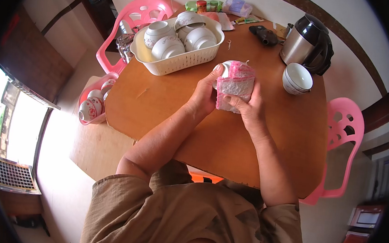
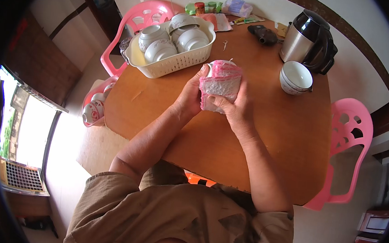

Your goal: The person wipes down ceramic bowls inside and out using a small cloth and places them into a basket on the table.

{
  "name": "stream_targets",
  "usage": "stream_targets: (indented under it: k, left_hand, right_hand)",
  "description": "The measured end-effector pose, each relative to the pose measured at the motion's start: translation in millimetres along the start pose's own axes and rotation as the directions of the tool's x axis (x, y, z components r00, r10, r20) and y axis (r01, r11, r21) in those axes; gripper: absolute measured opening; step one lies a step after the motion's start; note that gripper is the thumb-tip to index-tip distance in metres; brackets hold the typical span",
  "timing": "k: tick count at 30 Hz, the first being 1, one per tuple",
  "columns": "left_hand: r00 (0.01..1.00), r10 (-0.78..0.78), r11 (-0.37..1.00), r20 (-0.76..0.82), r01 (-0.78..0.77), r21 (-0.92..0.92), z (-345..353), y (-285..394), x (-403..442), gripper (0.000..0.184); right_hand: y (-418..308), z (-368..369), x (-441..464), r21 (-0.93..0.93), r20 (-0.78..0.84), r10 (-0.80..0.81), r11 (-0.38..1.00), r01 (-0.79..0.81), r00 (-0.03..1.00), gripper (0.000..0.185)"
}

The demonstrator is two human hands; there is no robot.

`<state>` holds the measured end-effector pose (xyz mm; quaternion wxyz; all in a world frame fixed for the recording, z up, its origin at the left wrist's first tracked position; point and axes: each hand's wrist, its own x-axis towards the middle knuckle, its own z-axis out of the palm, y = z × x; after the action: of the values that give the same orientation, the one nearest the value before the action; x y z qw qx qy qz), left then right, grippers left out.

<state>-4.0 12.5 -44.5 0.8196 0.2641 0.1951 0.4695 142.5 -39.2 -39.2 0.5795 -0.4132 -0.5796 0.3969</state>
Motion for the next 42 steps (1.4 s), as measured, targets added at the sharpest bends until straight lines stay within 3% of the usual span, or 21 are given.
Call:
stream_targets:
  k: [2,5,6,10,12,14,15,17,20,22,23,25,27,30,33,34,35,37,42]
  left_hand:
    - [0.995,-0.014,1.000,-0.094,0.015,0.004,8,4,-7,0.059]
    - [0.989,0.012,1.000,-0.145,-0.011,0.004,5,2,-5,0.062]
    - [0.988,0.017,1.000,-0.150,-0.016,0.005,8,2,-6,0.063]
    - [0.990,0.009,0.997,-0.143,-0.020,-0.073,11,1,-8,0.067]
    - [0.986,0.020,0.999,-0.164,-0.027,-0.039,11,2,-7,0.072]
    - [0.970,-0.069,0.998,-0.231,0.068,-0.012,14,8,-12,0.071]
    - [0.958,-0.112,0.993,-0.265,0.116,-0.001,15,13,-15,0.071]
    - [0.960,-0.171,0.984,-0.222,0.179,0.017,6,15,-13,0.065]
    - [0.949,-0.197,0.980,-0.245,0.193,-0.039,12,11,-10,0.061]
    - [0.951,-0.227,0.974,-0.209,0.222,-0.046,13,9,-11,0.061]
    - [0.949,-0.245,0.969,-0.198,0.243,-0.036,15,9,-12,0.061]
    - [0.943,-0.283,0.958,-0.177,0.285,-0.017,19,10,-15,0.060]
    - [0.954,-0.271,0.962,-0.125,0.274,0.005,15,10,-15,0.063]
    - [0.965,-0.245,0.969,-0.092,0.247,0.008,17,9,-17,0.066]
    - [0.968,-0.227,0.973,-0.107,0.229,0.000,19,7,-17,0.067]
    - [0.963,-0.258,0.966,-0.076,0.260,0.007,17,9,-15,0.062]
    - [0.959,-0.266,0.963,-0.099,0.269,0.019,17,8,-15,0.064]
    - [0.962,-0.249,0.963,-0.116,0.258,0.077,15,7,-13,0.064]
    - [0.948,0.153,0.954,-0.280,-0.067,0.294,26,8,-17,0.071]
  right_hand:
    - [5,1,-4,-0.218,-0.033,-0.081,0.973,0.072,0.996,0.080]
    - [6,1,-6,-0.368,0.098,0.117,0.927,-0.073,0.988,0.070]
    - [-1,3,-8,-0.377,0.064,0.137,0.920,-0.103,0.988,0.061]
    - [-3,-10,0,0.016,0.110,0.239,0.970,-0.243,0.965,0.055]
    - [-5,-17,4,0.046,0.096,0.272,0.960,-0.277,0.957,0.053]
    - [-7,-25,7,0.071,0.052,0.334,0.939,-0.337,0.941,0.050]
    - [0,-29,10,0.190,-0.033,0.422,0.892,-0.409,0.906,0.049]
    - [5,-46,17,0.212,-0.018,0.448,0.876,-0.434,0.894,0.055]
    - [23,-53,25,-0.166,-0.311,0.072,0.978,-0.128,0.948,0.064]
    - [16,-58,25,-0.360,-0.362,0.063,0.911,-0.202,0.930,0.067]
    - [13,-60,24,-0.449,-0.386,0.055,0.861,-0.239,0.921,0.069]
    - [14,-59,24,-0.704,-0.384,-0.226,0.699,-0.125,0.895,0.061]
    - [5,-58,18,-0.879,-0.274,-0.459,0.476,-0.027,0.845,0.051]
    - [-6,-55,18,-0.754,-0.210,-0.399,0.647,0.112,0.893,0.036]
    - [12,-50,20,-0.769,-0.061,-0.465,0.586,0.255,0.883,0.030]
    - [22,-51,20,-0.783,-0.035,-0.428,0.573,0.241,0.903,0.027]
    - [35,-53,19,-0.756,-0.066,-0.243,0.645,0.110,0.968,0.021]
    - [41,-60,19,-0.803,0.123,-0.238,0.547,0.237,0.964,0.017]
    - [34,-55,16,-0.818,0.074,-0.191,0.550,0.170,0.979,0.013]
